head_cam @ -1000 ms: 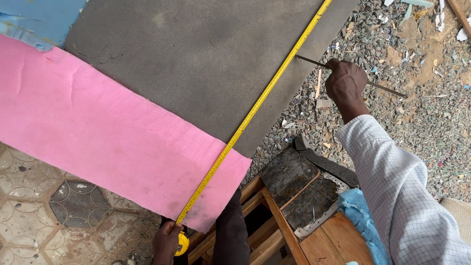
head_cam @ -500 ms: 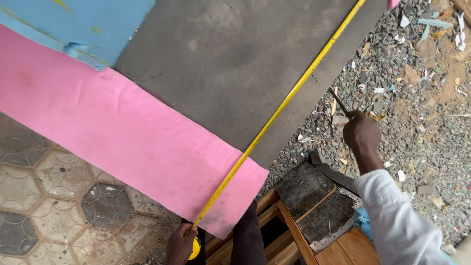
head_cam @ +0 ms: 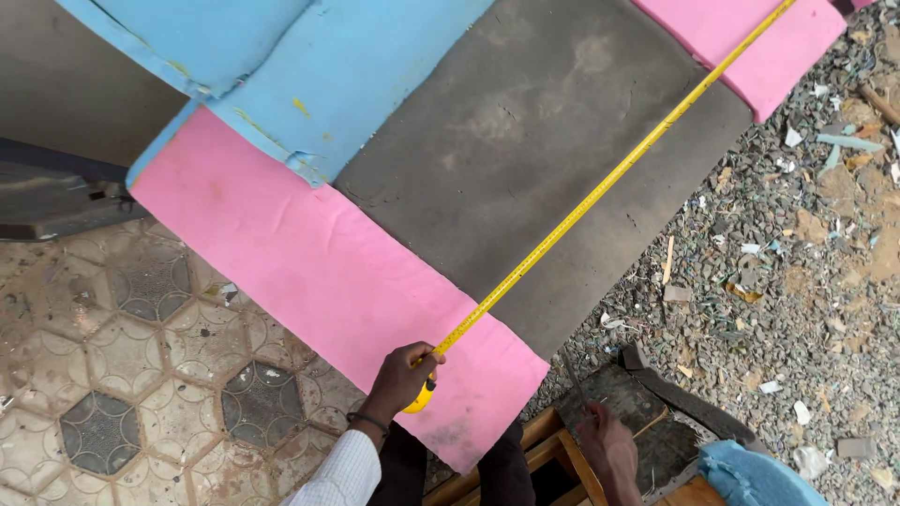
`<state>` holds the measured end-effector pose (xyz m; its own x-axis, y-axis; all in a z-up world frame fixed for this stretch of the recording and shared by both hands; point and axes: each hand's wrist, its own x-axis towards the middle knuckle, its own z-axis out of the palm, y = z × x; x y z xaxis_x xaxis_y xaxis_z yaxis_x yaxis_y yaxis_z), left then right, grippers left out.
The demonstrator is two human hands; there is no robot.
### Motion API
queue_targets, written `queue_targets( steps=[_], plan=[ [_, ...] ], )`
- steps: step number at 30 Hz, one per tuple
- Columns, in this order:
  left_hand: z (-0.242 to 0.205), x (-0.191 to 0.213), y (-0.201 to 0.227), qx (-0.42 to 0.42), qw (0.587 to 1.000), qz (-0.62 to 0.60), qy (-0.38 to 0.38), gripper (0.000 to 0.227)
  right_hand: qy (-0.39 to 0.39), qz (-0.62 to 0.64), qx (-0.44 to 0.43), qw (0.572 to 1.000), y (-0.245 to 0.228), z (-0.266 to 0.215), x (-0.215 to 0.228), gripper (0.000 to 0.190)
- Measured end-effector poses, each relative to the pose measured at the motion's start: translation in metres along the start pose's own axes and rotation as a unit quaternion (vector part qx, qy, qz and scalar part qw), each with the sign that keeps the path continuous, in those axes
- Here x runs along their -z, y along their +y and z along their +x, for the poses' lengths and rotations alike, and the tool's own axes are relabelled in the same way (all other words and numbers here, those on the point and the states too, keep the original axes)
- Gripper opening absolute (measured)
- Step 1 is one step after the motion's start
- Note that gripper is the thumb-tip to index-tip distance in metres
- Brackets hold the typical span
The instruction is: Measuring and marking foam pieces with a tape measure and a metal rod for upholstery.
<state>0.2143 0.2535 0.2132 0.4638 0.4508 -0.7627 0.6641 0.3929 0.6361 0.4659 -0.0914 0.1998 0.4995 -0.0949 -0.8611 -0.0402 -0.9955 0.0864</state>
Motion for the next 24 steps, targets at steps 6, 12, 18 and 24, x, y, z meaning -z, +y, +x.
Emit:
queue_targets(
  steps=[6,12,18,24],
  plan=[
    [0.009,-0.029,0.095,-0.033,0.998,0.049,-0.009,0.021,-0.016,-0.055,-0.022,0.998,-0.010,-0.054,0.039,0.058],
    [-0.010,-0.040,0.133,-0.058,0.996,0.049,-0.041,0.030,0.113,-0.060,0.072,0.989,0.014,-0.066,0.090,0.051],
    [-0.048,-0.011,0.110,-0.053,0.996,0.048,-0.061,0.035,0.157,-0.056,0.169,0.971,0.020,-0.063,0.126,0.048],
    [-0.016,-0.011,0.069,-0.030,0.999,0.013,-0.017,0.033,0.170,0.028,0.216,0.961,-0.003,-0.098,0.155,0.042]
  ],
)
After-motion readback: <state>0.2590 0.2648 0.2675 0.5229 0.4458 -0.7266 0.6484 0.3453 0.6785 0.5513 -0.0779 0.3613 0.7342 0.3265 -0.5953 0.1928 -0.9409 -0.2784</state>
